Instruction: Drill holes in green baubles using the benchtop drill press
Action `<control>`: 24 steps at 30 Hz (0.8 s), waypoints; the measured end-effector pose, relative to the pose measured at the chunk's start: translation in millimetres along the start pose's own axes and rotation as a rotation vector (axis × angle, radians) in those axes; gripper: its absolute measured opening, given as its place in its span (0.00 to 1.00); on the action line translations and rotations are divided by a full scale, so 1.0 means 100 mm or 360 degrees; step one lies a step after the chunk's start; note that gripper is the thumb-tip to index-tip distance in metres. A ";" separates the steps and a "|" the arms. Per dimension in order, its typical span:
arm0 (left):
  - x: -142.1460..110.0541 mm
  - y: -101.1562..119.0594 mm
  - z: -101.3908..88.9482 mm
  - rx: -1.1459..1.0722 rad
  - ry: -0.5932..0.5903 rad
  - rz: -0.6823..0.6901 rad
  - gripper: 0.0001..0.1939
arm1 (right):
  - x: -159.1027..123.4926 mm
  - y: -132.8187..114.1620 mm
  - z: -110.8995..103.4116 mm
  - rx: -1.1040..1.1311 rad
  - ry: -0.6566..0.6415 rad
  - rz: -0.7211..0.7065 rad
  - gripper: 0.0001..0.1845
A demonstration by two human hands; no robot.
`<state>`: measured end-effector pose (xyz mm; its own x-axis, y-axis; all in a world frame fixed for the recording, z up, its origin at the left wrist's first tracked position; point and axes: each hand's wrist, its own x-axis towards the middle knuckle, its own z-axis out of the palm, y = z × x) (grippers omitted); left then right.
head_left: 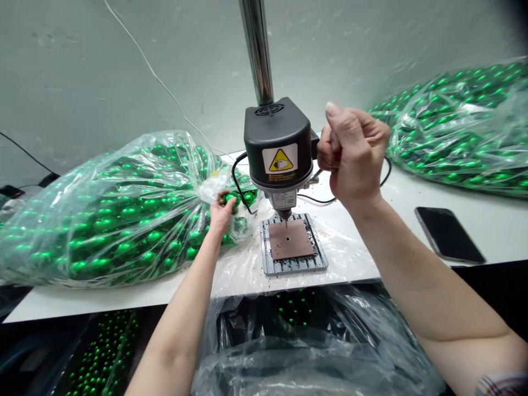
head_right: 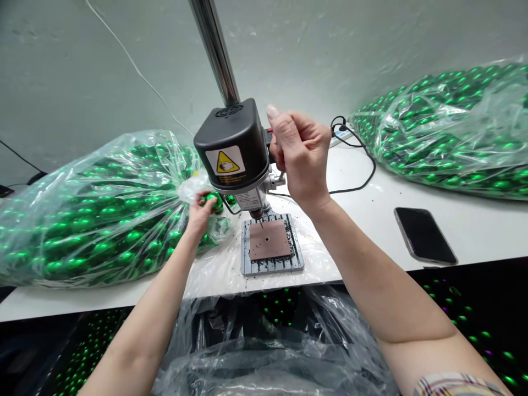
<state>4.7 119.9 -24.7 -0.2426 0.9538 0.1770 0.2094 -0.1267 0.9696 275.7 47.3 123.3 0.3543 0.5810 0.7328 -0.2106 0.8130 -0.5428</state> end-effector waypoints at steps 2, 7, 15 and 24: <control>-0.14 0.11 -0.09 -0.0512 0.0096 -0.0131 0.22 | 0.00 0.00 0.00 0.0024 0.0008 0.0015 0.30; -0.69 0.29 -0.19 -0.0942 -0.0164 -0.0516 0.20 | 0.00 0.02 0.00 -0.0008 0.0015 -0.0023 0.31; -1.18 0.14 0.08 -0.0595 -0.0388 -0.0381 0.32 | 0.02 0.07 -0.02 -0.0031 -0.0050 -0.0076 0.32; -1.28 -0.13 0.52 -0.0220 -0.0539 -0.0154 0.31 | 0.04 0.09 -0.04 -0.0184 -0.0069 -0.0095 0.32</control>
<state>82.3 13.5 -68.9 0.0768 0.9962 0.0399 0.0654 -0.0449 0.9968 278.8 56.4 119.5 0.3228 0.5345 0.7810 -0.0827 0.8380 -0.5394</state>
